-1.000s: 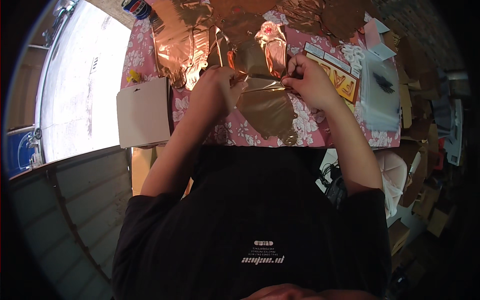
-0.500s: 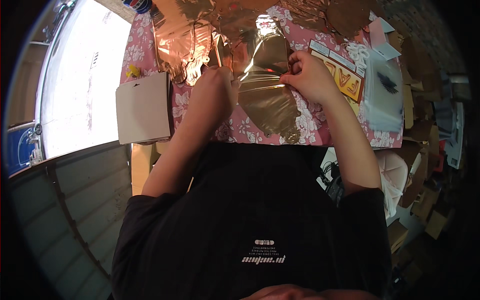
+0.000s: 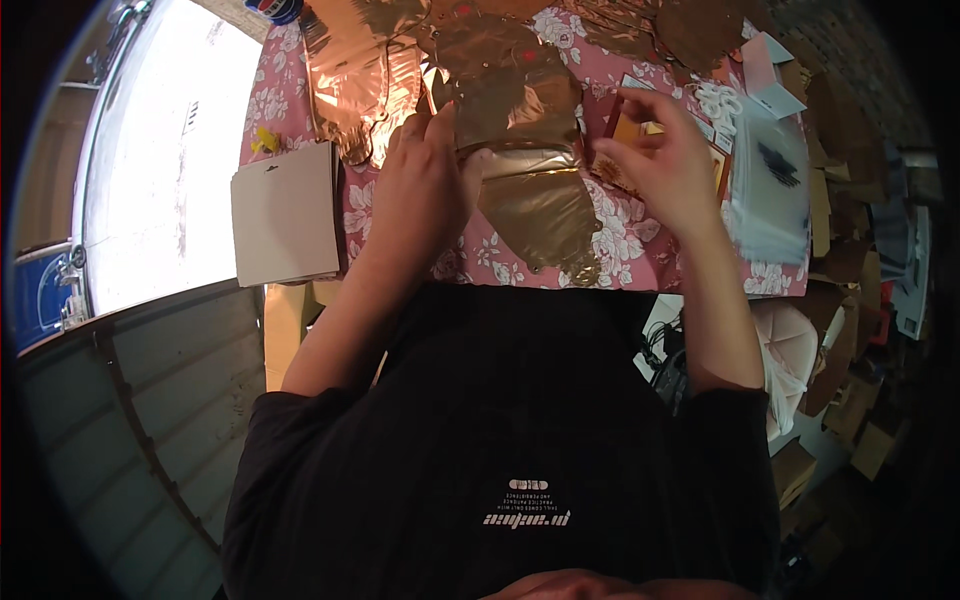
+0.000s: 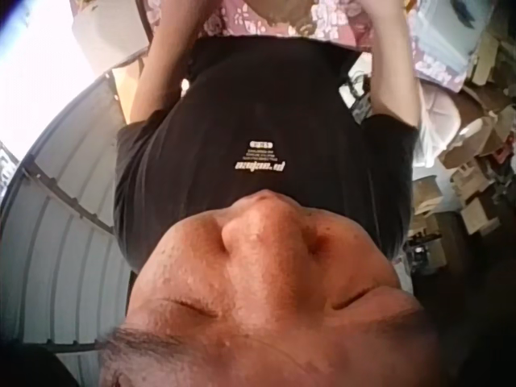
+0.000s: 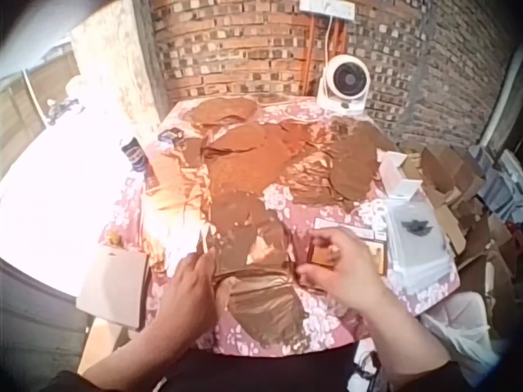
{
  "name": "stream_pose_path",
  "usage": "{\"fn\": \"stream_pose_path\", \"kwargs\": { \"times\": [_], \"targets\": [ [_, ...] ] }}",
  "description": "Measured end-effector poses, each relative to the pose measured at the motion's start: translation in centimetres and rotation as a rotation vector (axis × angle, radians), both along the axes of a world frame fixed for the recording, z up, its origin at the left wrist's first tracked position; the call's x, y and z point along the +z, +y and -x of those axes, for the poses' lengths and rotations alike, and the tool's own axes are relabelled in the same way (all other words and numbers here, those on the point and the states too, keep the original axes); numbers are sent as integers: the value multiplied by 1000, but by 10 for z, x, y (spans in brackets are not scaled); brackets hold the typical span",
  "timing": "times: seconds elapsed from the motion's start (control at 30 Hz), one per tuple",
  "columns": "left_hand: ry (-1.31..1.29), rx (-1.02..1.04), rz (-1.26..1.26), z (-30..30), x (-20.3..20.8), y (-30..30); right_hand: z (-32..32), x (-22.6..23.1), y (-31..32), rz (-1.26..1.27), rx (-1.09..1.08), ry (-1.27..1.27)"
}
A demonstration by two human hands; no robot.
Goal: Folding foil balloons and placing them into retail cardboard packaging.
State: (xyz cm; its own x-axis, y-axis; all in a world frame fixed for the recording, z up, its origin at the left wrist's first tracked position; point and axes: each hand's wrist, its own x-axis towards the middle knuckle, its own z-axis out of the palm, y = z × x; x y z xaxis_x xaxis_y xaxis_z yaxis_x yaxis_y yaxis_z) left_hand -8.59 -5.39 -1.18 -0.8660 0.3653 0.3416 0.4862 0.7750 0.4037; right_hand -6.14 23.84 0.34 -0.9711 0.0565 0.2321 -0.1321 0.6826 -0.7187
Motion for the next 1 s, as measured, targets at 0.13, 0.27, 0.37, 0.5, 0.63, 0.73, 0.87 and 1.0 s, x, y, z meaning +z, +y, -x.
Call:
{"fn": "stream_pose_path", "kwargs": {
  "times": [0.13, 0.27, 0.37, 0.5, 0.63, 0.73, 0.87, 1.0],
  "targets": [
    [0, -13, -8, 9, 0, 1, -44, 12, 47, -274, 42, -183],
    [-11, -72, -4, 10, -4, 3, -87, 11, 51, -441, 123, -372],
    [-10, -127, 10, 9, -8, 4, -107, 8, 51, -382, 88, -317],
    [-71, -120, 5, 12, -7, 13, -119, 3, 46, -512, 130, -159],
    [-79, -130, -15, 18, -6, 13, -126, 2, 38, -571, 132, -129],
    [-113, -122, 16, 21, -6, 13, -136, -2, 36, -614, 135, -49],
    [133, -123, -32, 10, -7, 19, -142, -4, 45, -550, 63, 128],
    [98, -126, 30, -4, -14, 26, -141, 13, 50, -545, 24, 145]
  ]
}}
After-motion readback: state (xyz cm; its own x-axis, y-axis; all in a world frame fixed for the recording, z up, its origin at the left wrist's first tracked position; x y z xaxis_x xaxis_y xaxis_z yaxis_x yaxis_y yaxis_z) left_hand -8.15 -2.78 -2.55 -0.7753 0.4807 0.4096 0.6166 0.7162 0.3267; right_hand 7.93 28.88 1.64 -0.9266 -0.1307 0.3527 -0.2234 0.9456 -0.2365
